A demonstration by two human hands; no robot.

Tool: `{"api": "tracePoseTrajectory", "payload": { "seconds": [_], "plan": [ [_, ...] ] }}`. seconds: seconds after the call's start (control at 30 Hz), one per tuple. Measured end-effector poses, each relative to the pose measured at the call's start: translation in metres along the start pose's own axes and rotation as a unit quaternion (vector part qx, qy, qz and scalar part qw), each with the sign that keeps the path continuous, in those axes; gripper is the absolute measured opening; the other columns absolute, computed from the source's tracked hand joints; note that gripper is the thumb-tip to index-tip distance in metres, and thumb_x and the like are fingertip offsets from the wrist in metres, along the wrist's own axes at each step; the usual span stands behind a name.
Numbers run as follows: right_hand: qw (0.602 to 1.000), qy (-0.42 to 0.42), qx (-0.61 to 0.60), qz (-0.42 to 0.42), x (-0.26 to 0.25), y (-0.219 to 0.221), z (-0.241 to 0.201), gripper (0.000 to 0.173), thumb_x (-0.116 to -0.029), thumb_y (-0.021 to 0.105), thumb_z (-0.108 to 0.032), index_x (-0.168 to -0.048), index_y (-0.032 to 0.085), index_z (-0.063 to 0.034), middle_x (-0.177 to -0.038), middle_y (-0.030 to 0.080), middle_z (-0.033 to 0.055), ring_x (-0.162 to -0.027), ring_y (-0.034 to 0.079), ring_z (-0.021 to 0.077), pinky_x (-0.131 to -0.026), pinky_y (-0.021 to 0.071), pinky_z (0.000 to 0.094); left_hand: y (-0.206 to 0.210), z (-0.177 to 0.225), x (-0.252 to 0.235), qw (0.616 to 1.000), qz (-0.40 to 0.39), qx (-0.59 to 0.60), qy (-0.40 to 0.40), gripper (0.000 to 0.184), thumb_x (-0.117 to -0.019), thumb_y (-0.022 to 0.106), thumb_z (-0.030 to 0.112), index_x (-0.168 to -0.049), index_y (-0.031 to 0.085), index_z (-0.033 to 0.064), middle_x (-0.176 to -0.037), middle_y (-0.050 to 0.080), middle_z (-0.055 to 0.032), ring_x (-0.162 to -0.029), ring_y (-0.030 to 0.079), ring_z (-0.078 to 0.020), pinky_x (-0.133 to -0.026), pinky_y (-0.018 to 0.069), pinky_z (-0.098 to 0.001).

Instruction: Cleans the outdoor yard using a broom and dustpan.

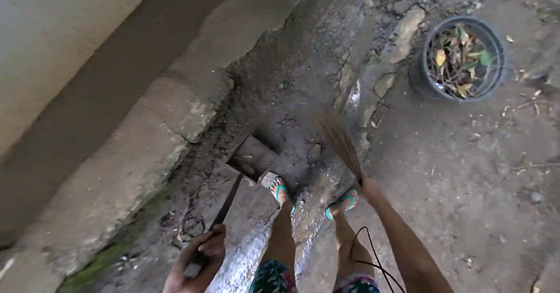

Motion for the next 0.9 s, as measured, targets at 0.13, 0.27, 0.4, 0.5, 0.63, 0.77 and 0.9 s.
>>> {"api": "tracePoseTrajectory", "payload": {
  "seconds": [0.13,0.27,0.4,0.5,0.63,0.77,0.9],
  "plan": [
    [0.993,0.113,-0.042,0.004,-0.028,-0.05,0.115,0.088,-0.0983,0.063,-0.022,-0.167,0.008,-0.0167,-0.138,0.058,0.0299,-0.126,0.06,0.0451,-0.103,0.0493,0.0603,0.017,-0.056,-0.011,0.998,-0.018,-0.047,-0.041,0.015,-0.0929,0.049,0.003,-0.101,0.06,-0.004,-0.084,0.065,-0.009,-0.054,0.062,-0.0044,-0.047,0.0523,-0.0123],
    [0.976,0.165,-0.121,0.071,-0.006,-0.066,0.171,0.089,-0.0954,0.065,-0.018,-0.166,0.011,-0.0137,-0.135,0.059,0.0295,-0.12,0.064,0.0427,-0.098,0.0532,0.0572,0.032,-0.1,-0.023,0.991,-0.043,-0.085,-0.092,0.015,-0.091,0.054,0.001,-0.104,0.058,-0.0056,-0.086,0.064,-0.0097,-0.054,0.061,-0.0052,-0.048,0.0536,-0.0131],
    [0.981,0.13,-0.131,0.065,0.014,-0.061,0.182,0.088,-0.0987,0.064,-0.023,-0.167,0.009,-0.0161,-0.136,0.058,0.03,-0.117,0.065,0.0432,-0.096,0.054,0.0559,0.049,-0.144,-0.038,0.982,-0.05,-0.123,-0.131,0.019,-0.0911,0.055,0.002,-0.107,0.059,-0.0068,-0.089,0.065,-0.011,-0.054,0.061,-0.0055,-0.049,0.0539,-0.0133],
    [0.984,0.102,-0.147,-0.001,-0.013,-0.059,0.197,0.089,-0.1002,0.064,-0.026,-0.167,0.007,-0.019,-0.138,0.058,0.0271,-0.123,0.062,0.0413,-0.101,0.0514,0.0561,0.063,-0.17,-0.043,0.982,-0.042,-0.111,-0.149,0.021,-0.0904,0.055,0.001,-0.109,0.058,-0.008,-0.092,0.064,-0.0119,-0.054,0.061,-0.0048,-0.048,0.0528,-0.0121],
    [0.978,0.135,-0.156,0.005,-0.018,-0.063,0.227,0.089,-0.0982,0.064,-0.023,-0.166,0.008,-0.0137,-0.141,0.056,0.0285,-0.128,0.059,0.042,-0.105,0.0489,0.0558,0.081,-0.188,-0.039,0.973,-0.051,-0.122,-0.192,0.027,-0.0896,0.057,0.002,-0.114,0.057,-0.0091,-0.094,0.064,-0.0122,-0.056,0.062,-0.0069,-0.051,0.0545,-0.013],
    [0.974,0.144,-0.174,0.021,0.048,-0.038,0.263,0.089,-0.0986,0.063,-0.018,-0.167,0.006,-0.0204,-0.149,0.045,0.0317,-0.125,0.058,0.0454,-0.101,0.0514,0.0554,0.092,-0.204,-0.034,0.963,-0.05,-0.154,-0.217,0.027,-0.0898,0.058,0.002,-0.114,0.059,-0.01,-0.095,0.066,-0.0137,-0.059,0.065,-0.0098,-0.054,0.0571,-0.0157],
    [0.987,0.094,-0.081,-0.099,0.099,-0.006,0.323,0.091,-0.0952,0.069,-0.021,-0.167,0.014,-0.0256,-0.145,0.05,0.0319,-0.126,0.057,0.0492,-0.101,0.0488,0.0634,0.103,-0.227,-0.038,0.949,-0.052,-0.218,-0.221,0.025,-0.0913,0.058,0.004,-0.111,0.061,-0.0095,-0.096,0.067,-0.0148,-0.062,0.067,-0.0113,-0.056,0.0584,-0.0172]
  ]
}}
Point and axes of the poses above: each hand's wrist, its own x-axis away from the middle knuckle, its own y-axis out of the palm, z = x × y, the point moved 5 cm from there along -x, towards the middle knuckle
